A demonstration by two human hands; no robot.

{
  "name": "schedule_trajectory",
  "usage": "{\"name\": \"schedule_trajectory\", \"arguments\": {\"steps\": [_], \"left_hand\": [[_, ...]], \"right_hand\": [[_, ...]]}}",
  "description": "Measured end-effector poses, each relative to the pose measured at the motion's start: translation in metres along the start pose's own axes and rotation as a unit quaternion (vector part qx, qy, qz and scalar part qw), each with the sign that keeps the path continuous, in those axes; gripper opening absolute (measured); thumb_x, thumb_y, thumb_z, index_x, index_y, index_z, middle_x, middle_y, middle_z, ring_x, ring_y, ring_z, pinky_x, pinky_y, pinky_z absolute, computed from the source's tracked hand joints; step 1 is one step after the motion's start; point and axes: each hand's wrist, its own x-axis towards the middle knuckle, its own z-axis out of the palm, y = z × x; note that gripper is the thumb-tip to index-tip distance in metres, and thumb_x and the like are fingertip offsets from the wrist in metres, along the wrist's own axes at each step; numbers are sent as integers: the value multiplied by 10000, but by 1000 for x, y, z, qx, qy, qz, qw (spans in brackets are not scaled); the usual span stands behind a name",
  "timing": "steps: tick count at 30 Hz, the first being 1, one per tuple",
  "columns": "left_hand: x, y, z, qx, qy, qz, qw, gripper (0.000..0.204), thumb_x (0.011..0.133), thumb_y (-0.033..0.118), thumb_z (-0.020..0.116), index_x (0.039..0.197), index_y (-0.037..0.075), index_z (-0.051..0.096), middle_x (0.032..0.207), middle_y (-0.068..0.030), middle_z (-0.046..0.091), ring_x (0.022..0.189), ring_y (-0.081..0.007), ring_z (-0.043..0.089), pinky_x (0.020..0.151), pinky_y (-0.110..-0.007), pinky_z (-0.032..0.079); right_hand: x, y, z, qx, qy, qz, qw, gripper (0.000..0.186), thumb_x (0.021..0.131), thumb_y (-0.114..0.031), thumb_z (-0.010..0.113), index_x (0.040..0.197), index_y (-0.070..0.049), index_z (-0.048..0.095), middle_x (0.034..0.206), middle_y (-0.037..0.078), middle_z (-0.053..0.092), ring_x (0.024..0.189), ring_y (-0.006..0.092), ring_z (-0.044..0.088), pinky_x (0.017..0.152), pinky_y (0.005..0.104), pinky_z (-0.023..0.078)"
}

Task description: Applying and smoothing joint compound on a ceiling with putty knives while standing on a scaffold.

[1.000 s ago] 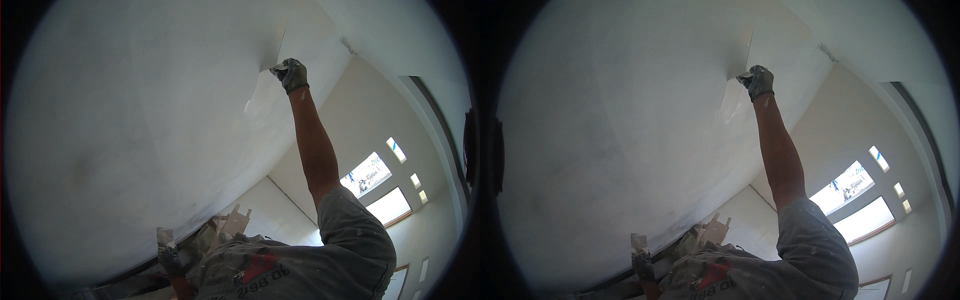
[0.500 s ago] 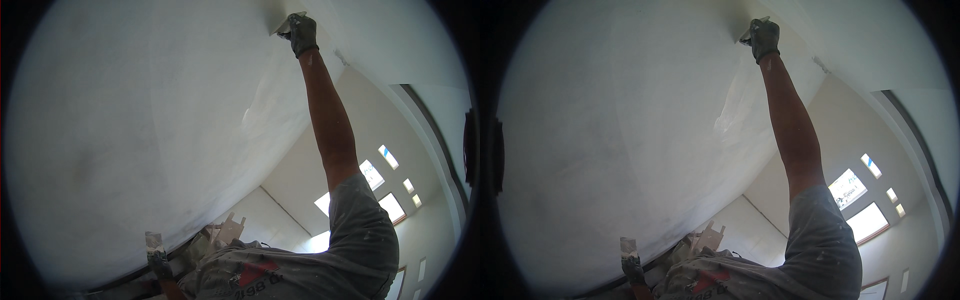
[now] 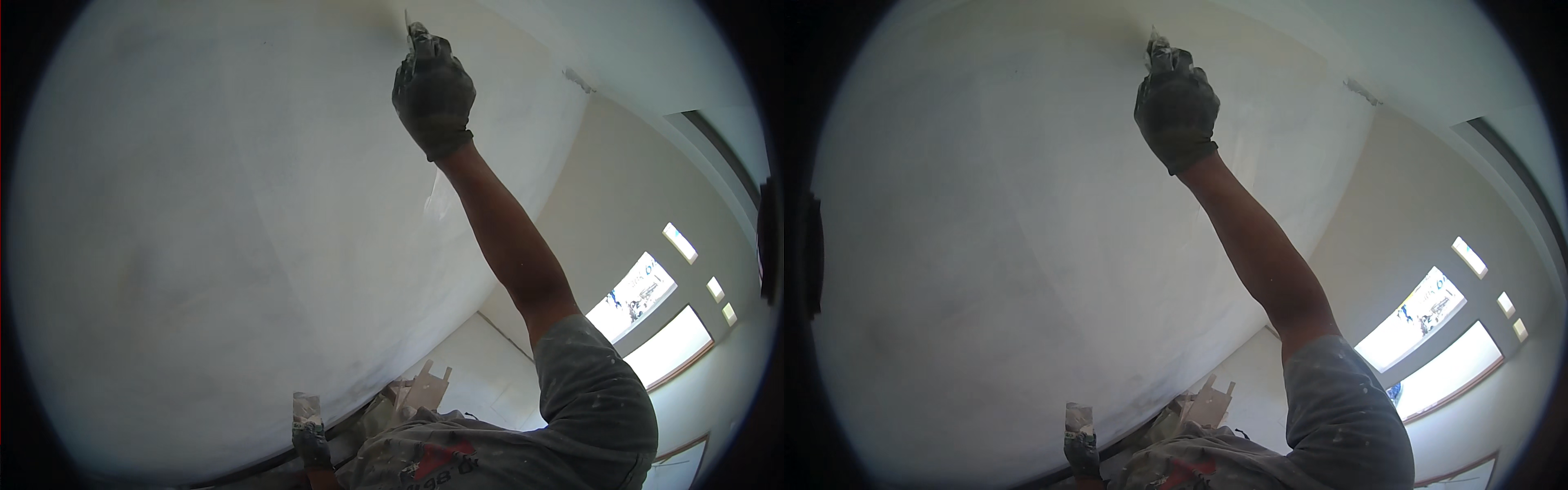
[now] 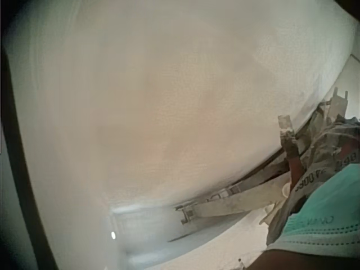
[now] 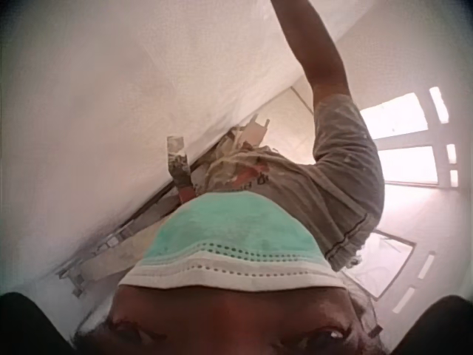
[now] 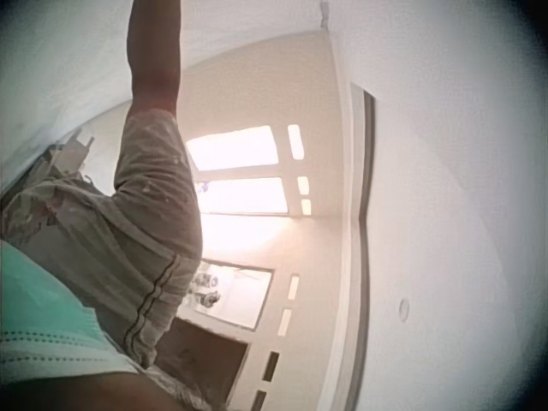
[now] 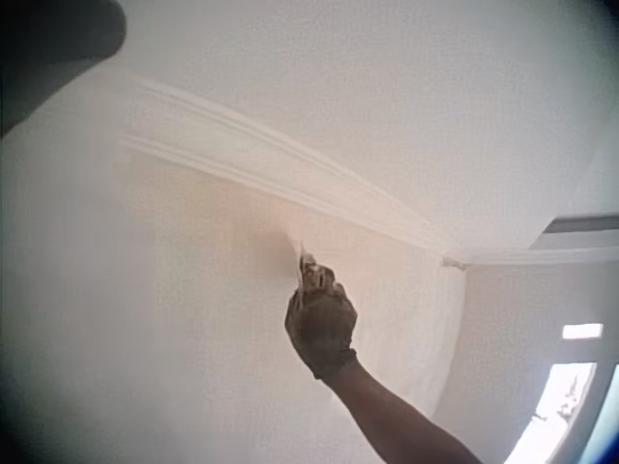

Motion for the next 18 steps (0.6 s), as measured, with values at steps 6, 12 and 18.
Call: {"name": "schedule_trajectory", "arguments": {"steps": [6,12,18], "left_hand": [[-60,-102,24,-146,-23,-120,982,424,897,34,511,1314,-40,516,1259,-162,606,1096,-276,625,945,-383,515],[-48,-96,31,-27,-52,-42,997,421,896,39,518,1310,-39,521,1246,-154,613,1087,-273,628,917,-383,522],[-47,-92,8,128,-77,37,988,419,896,45,526,1306,-38,526,1230,-144,621,1077,-268,632,882,-382,531]], "right_hand": [[-80,-54,30,10,-27,-186,982,404,849,-175,598,1250,-131,610,1263,150,573,1002,342,577,668,448,561],[-32,8,-8,29,26,-31,999,390,801,-110,650,1187,-152,609,1105,64,615,862,263,633,622,387,551],[-3,-20,17,-16,-3,-87,996,243,863,-169,571,1086,-164,668,1181,73,642,947,280,620,672,445,523]]}}
